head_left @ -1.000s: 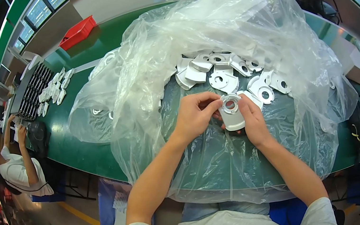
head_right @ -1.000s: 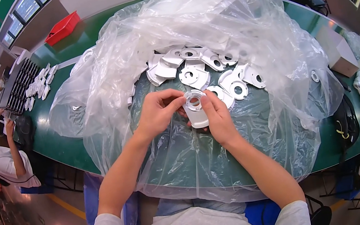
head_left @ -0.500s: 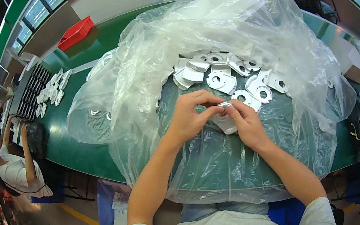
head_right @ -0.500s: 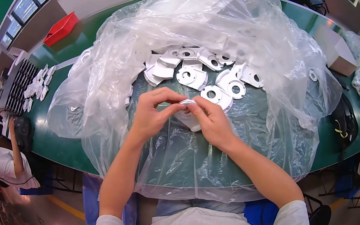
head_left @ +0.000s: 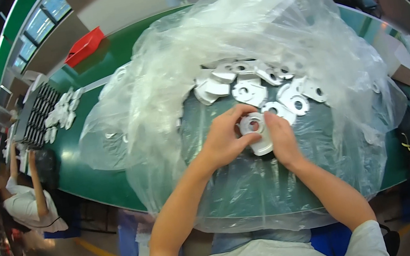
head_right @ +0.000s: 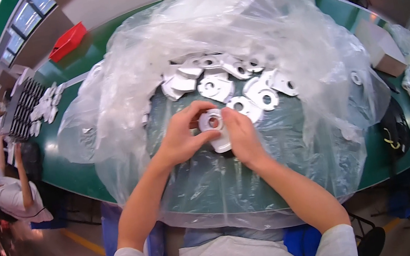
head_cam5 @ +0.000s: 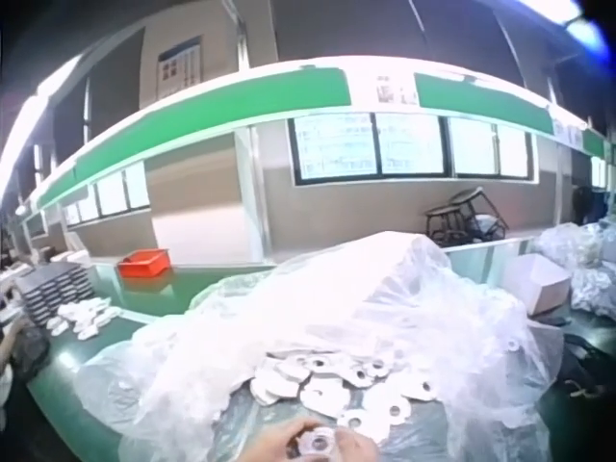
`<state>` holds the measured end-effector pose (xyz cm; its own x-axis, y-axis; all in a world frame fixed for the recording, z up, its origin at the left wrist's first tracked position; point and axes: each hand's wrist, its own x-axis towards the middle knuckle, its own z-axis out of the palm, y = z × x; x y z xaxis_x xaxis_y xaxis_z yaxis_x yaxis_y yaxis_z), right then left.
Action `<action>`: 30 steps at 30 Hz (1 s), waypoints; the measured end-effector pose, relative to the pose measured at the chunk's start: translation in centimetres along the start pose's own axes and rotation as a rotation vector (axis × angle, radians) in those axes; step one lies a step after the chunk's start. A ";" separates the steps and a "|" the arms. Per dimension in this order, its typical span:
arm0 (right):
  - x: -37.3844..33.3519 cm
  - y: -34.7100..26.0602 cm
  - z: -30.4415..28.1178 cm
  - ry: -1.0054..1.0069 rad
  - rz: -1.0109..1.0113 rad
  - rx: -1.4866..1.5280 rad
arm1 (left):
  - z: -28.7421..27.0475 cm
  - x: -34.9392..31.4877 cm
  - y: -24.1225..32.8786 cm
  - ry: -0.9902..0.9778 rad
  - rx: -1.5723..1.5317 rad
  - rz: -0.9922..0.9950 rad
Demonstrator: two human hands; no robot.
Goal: The recorder is assembling small metal rings into white plastic housings at a factory workbench.
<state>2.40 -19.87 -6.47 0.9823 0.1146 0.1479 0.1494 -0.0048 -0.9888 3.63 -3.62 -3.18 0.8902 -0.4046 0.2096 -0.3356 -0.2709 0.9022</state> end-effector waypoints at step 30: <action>0.1 0.1 -1.3 -0.230 0.016 0.107 | -26.6 -12.6 -4.8 1.010 0.640 -0.075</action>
<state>2.66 -21.16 -6.57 0.9314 0.3381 0.1351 0.1090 0.0951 -0.9895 2.21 26.00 -0.14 0.6578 0.4219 0.6239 -0.1102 -0.7656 0.6338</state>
